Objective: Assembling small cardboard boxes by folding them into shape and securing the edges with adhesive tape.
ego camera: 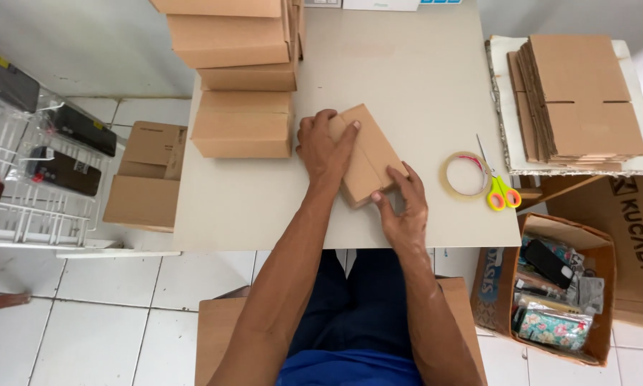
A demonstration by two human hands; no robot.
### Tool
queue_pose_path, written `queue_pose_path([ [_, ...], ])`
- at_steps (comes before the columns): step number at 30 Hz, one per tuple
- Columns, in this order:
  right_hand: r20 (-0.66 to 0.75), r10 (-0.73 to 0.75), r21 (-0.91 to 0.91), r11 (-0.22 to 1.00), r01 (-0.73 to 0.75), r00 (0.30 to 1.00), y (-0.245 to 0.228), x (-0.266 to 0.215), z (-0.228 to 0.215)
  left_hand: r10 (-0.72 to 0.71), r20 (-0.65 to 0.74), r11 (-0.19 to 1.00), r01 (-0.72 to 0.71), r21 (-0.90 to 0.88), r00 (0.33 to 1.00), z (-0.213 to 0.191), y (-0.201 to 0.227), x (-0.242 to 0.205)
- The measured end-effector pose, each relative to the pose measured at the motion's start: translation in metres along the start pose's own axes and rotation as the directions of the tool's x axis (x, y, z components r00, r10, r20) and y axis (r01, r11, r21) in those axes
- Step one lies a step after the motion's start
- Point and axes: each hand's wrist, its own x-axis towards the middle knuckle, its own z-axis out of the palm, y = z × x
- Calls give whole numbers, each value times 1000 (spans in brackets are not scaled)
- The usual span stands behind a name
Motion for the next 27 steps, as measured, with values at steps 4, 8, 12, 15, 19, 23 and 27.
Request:
queue_pose_path([
  [4, 3, 125, -22, 992, -125, 992, -20, -7, 8, -15, -82, 1000, 14, -8, 997, 12, -2, 2],
  [8, 101, 233, -130, 967, -219, 967, -28, -1, 21, 15, -146, 999, -9, 48, 989, 20, -7, 5],
  [12, 147, 170, -136, 979, -150, 974, -9, 25, 17, 170, -162, 976, -143, 163, 972, 24, -20, 18],
  [15, 180, 124, -161, 982, -95, 976, 17, 55, 11, 143, -22, 957, -132, 258, 989, 8, -15, 23],
  [19, 278, 61, -128, 991, -26, 959, 49, 101, 4, 90, 15, 977, -92, 194, 996, -12, -3, 15],
  [23, 336, 178, -253, 963, -93, 925, 31, 130, 6, -94, 120, 995, 91, 31, 988, -19, 4, 20],
  [27, 205, 369, -534, 819, -212, 907, 7, 133, 26, -129, 267, 992, 122, 41, 955, -35, 20, 23],
])
